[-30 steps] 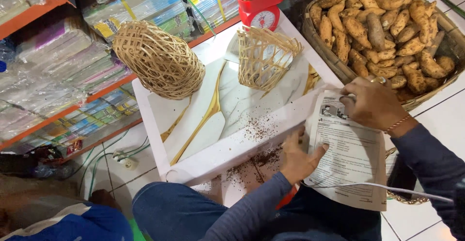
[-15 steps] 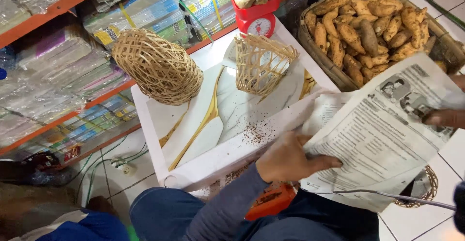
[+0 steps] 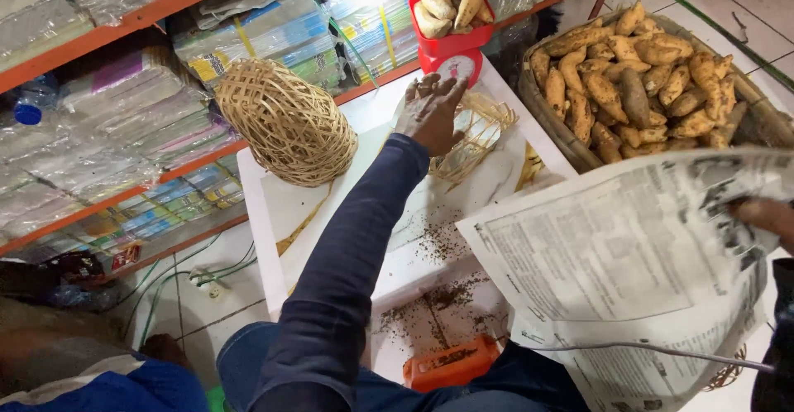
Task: The person lines a small woven basket with paper and then places tubers into the basket by hand.
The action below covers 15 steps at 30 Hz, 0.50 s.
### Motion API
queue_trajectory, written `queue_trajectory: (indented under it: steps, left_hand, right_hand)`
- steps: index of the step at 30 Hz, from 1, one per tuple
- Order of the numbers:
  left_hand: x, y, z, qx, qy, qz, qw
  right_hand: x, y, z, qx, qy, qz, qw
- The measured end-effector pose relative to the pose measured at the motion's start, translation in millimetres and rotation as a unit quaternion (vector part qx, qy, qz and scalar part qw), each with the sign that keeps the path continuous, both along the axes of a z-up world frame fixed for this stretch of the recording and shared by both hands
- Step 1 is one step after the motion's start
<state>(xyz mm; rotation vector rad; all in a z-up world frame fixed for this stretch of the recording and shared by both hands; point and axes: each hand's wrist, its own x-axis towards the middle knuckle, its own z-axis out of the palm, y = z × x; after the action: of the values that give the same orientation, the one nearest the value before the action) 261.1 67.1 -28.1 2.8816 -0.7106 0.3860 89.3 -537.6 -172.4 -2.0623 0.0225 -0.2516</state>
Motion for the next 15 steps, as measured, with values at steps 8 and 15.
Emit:
queue_trajectory:
  steps: [8,15]
  left_hand:
    - [-96,45,3,-0.016,-0.101,-0.098,0.990]
    - [-171,61,-12,-0.068,-0.075,-0.131,0.986]
  right_hand:
    - [-43,187,213,-0.044,0.024,0.304,0.951]
    - [-27,280,268,-0.203,-0.023,0.479,0.854]
